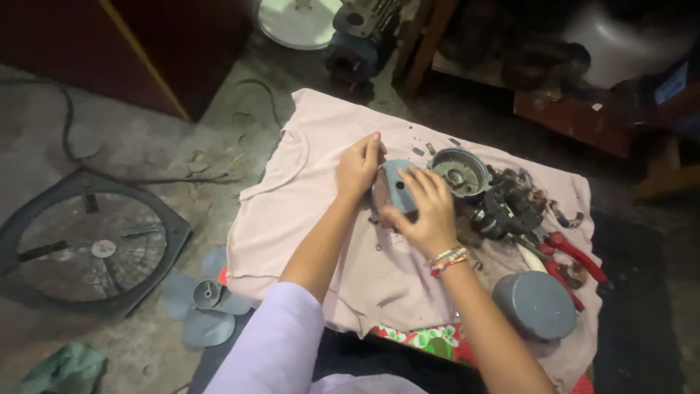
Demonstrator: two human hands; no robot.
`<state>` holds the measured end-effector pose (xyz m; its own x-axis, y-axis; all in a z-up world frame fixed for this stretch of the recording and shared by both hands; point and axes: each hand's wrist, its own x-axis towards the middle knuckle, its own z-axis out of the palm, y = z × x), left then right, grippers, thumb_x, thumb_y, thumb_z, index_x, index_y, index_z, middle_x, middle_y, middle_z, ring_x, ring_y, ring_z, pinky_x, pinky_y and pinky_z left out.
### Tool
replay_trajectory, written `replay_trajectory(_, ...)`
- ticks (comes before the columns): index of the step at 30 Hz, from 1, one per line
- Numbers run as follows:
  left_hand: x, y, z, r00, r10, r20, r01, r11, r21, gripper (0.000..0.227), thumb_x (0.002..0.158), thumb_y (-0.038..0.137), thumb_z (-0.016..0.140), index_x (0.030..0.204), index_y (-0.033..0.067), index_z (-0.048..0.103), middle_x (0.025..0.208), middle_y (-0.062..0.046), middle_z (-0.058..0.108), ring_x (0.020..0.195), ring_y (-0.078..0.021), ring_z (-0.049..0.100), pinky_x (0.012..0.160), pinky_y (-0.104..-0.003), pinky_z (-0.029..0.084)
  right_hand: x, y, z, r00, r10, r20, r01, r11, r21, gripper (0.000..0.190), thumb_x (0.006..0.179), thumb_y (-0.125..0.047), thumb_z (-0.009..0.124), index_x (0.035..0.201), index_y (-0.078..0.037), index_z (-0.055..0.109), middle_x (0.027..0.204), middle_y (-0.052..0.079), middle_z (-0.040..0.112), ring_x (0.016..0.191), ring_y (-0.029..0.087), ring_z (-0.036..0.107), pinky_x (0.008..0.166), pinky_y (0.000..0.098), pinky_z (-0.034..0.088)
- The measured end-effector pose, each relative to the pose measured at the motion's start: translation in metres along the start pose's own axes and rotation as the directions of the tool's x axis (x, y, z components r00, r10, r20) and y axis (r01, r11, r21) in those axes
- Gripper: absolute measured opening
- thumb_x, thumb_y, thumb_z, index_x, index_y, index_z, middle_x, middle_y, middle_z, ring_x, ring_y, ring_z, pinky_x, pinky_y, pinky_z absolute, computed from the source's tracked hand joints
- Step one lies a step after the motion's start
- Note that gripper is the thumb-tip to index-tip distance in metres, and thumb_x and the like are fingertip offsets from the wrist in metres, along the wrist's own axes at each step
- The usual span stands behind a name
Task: The person wipes and fits a small cylindrical metal housing onto an appliance motor assembly by hand, then uses a thin metal tool to scrape or clean the edges of the housing.
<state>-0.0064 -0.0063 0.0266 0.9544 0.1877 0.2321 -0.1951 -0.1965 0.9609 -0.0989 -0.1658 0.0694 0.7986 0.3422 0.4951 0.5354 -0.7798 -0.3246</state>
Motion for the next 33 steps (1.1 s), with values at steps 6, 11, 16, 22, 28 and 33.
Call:
replay_trajectory(6, 0.001, 0.003, -0.002, 1.0, 0.013, -0.02, -0.013, 1.0, -0.025, 0.05, 0.104, 0.046, 0.045, 0.086, 0.0083, 0.072, 0.069, -0.009, 0.071, 0.063, -0.0214, 0.068, 0.063, -0.035, 0.051, 0.004, 0.001, 0.022, 0.992, -0.021, 0.122, 0.028, 0.998, -0.053, 0.071, 0.082, -0.039, 0.075, 0.148, -0.021, 0.054, 0.154, 0.02, 0.046, 0.144, 0.049, 0.032, 0.117, 0.0592, 0.023)
replay_trajectory(11, -0.003, 0.012, -0.007, 0.997, -0.008, -0.081, 0.001, 0.996, -0.085, 0.041, 0.105, 0.039, 0.046, 0.098, 0.0069, 0.07, 0.079, -0.015, 0.071, 0.07, -0.0269, 0.067, 0.069, -0.037, 0.052, 0.037, 0.033, 0.05, 0.998, 0.049, 0.027, -0.051, 0.995, 0.084, 0.062, 0.087, -0.031, 0.073, 0.146, -0.022, 0.058, 0.154, 0.018, 0.05, 0.145, 0.047, 0.033, 0.121, 0.0551, 0.027)
replay_trajectory(16, -0.003, -0.001, -0.005, 0.991, 0.095, -0.092, -0.107, 0.984, -0.141, 0.032, 0.099, 0.023, 0.047, 0.116, 0.0056, 0.068, 0.106, -0.018, 0.075, 0.098, -0.0318, 0.072, 0.089, -0.037, 0.053, 0.051, 0.051, 0.08, 0.989, 0.121, -0.084, -0.098, 0.967, 0.233, 0.055, 0.091, -0.024, 0.07, 0.144, -0.014, 0.059, 0.15, 0.016, 0.058, 0.144, 0.043, 0.039, 0.121, 0.0521, 0.029)
replay_trajectory(22, 0.007, -0.027, 0.004, 0.936, 0.336, 0.102, -0.337, 0.941, -0.015, 0.063, 0.08, 0.021, 0.058, 0.14, 0.0036, 0.055, 0.135, -0.023, 0.063, 0.126, -0.0391, 0.061, 0.109, -0.042, 0.046, 0.056, 0.063, 0.077, 0.967, 0.23, -0.107, -0.167, 0.896, 0.412, 0.048, 0.094, -0.02, 0.063, 0.14, -0.008, 0.06, 0.143, 0.016, 0.061, 0.137, 0.035, 0.054, 0.118, 0.0438, 0.038)
replay_trajectory(28, 0.0, -0.013, 0.001, 0.853, 0.492, 0.172, -0.513, 0.852, 0.106, 0.092, 0.067, 0.03, 0.077, 0.148, 0.0031, 0.044, 0.147, -0.024, 0.054, 0.135, -0.0402, 0.053, 0.112, -0.046, 0.044, 0.072, 0.053, 0.052, 0.983, 0.182, -0.033, -0.175, 0.973, 0.152, 0.052, 0.085, -0.029, 0.069, 0.131, -0.004, 0.065, 0.136, 0.018, 0.064, 0.13, 0.034, 0.058, 0.112, 0.0423, 0.041)
replay_trajectory(33, -0.005, -0.002, 0.001, 0.896, 0.403, 0.184, -0.431, 0.89, 0.149, 0.108, 0.061, 0.033, 0.088, 0.152, 0.004, 0.037, 0.146, -0.024, 0.054, 0.131, -0.0413, 0.054, 0.107, -0.047, 0.044, 0.075, 0.059, 0.042, 0.983, 0.154, 0.098, -0.156, 0.988, 0.013, 0.052, 0.087, -0.03, 0.069, 0.131, -0.002, 0.066, 0.138, 0.019, 0.062, 0.128, 0.034, 0.057, 0.113, 0.049, 0.033)
